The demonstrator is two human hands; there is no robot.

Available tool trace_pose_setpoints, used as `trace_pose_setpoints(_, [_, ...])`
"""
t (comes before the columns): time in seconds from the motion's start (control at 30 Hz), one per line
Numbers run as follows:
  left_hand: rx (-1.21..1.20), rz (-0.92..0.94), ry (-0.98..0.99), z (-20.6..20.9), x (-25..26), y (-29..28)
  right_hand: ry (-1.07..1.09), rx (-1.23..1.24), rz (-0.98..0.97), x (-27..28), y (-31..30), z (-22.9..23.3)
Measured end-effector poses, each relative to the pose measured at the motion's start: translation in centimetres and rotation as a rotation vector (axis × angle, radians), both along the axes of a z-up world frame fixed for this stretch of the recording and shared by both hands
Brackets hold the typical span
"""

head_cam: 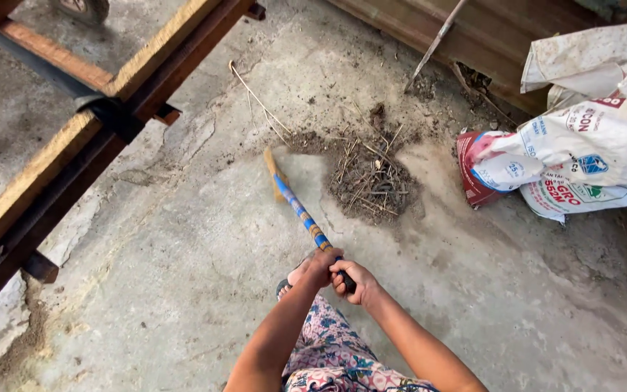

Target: Sweeping and clearing dirt and debris from a concrete floor using a long-handled brush.

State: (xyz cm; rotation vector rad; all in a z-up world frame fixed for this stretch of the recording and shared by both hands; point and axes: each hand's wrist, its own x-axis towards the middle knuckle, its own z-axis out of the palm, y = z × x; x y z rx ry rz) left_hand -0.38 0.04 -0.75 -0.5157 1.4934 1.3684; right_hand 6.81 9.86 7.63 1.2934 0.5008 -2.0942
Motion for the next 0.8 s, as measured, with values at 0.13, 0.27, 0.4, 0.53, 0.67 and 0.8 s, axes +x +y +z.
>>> trace_pose_setpoints(0.13, [0.206,-0.004,-0.144,1.6,-1.7,-0.3,-0.037,-0.022,-0.056,-0.2,-1.2,0.1])
trace_pose_setpoints(0.27, [0.328,0.039,-0.096,3.2,-3.3,-1.4,0.033,0.086,-0.118,-2.3,-3.4,2.2])
trace_pose_setpoints(0.4, [0.433,0.108,0.068,4.3,-2.5,-4.3,0.085,0.127,0.016,-2.5,-5.7,3.6])
trace_pose_setpoints(0.53, [0.311,0.218,0.124,4.7,-2.2,-7.2,0.081,0.046,0.138,-3.2,-7.4,2.7])
trace_pose_setpoints(0.67, [0.09,0.464,0.188,2.7,-4.4,-9.5,0.107,-0.043,0.28,-6.6,-8.4,0.7])
trace_pose_setpoints(0.8, [-0.063,0.59,0.131,-0.2,-8.1,-10.4,0.088,-0.232,0.388,-12.2,-7.9,-2.2])
